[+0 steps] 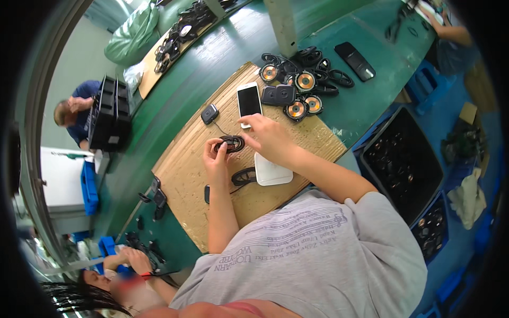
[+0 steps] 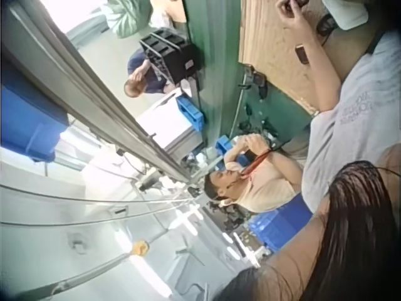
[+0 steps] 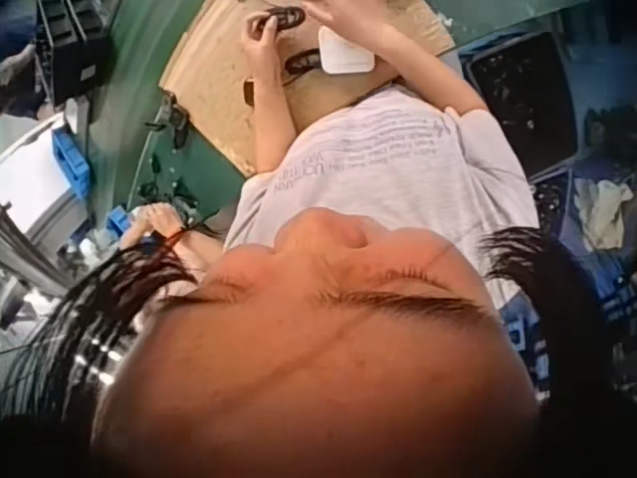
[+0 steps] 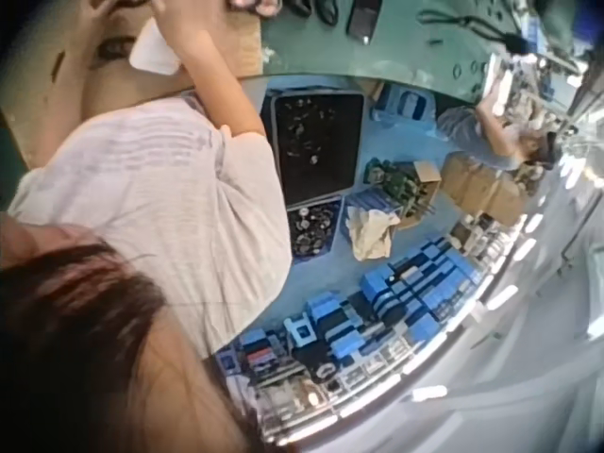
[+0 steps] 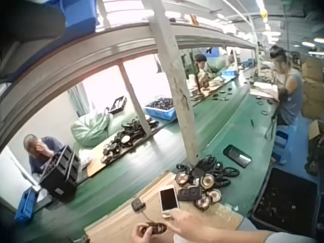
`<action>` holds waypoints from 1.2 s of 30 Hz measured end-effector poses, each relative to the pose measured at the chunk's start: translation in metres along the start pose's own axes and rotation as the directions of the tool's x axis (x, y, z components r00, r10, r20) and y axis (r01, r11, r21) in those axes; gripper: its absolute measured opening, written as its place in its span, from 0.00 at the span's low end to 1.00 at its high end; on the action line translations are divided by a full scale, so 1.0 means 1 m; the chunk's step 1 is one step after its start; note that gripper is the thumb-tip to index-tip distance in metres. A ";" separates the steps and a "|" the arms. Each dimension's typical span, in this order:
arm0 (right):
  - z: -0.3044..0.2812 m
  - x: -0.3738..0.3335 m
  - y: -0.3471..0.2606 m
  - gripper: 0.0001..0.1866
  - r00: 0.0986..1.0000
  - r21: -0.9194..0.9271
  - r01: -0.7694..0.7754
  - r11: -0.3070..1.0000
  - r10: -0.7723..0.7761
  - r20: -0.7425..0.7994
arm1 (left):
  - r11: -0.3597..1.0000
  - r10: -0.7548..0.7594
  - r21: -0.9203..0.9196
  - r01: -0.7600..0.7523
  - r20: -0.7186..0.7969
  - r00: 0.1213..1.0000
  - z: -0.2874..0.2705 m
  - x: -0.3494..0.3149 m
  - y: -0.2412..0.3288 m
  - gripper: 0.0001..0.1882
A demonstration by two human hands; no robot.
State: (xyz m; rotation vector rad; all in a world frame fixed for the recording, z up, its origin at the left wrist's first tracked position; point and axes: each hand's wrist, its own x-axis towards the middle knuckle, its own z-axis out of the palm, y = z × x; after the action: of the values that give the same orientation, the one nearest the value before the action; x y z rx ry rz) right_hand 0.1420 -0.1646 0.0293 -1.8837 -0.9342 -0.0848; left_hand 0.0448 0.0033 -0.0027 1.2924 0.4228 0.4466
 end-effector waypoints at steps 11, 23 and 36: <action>0.012 0.002 0.032 0.13 0.776 0.584 -0.627 0.517 0.346 0.528 | 0.995 -0.020 -0.097 0.029 0.092 0.996 -0.015 0.005 -0.003 0.11; 0.017 0.006 0.005 0.06 0.982 0.060 -0.019 0.998 0.007 0.190 | 0.912 -0.142 -0.376 0.165 0.088 0.986 0.008 0.002 0.004 0.20; 0.024 -0.005 0.005 0.06 0.943 0.389 -0.304 0.869 0.218 0.251 | 0.983 -0.168 0.128 0.131 0.341 0.925 -0.008 0.004 0.011 0.14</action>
State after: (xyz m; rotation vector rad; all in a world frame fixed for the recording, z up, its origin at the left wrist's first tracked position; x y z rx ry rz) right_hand 0.1338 -0.1489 0.0110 -1.6061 -0.7438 0.4490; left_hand 0.0427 0.0144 0.0060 1.3960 0.2420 0.0601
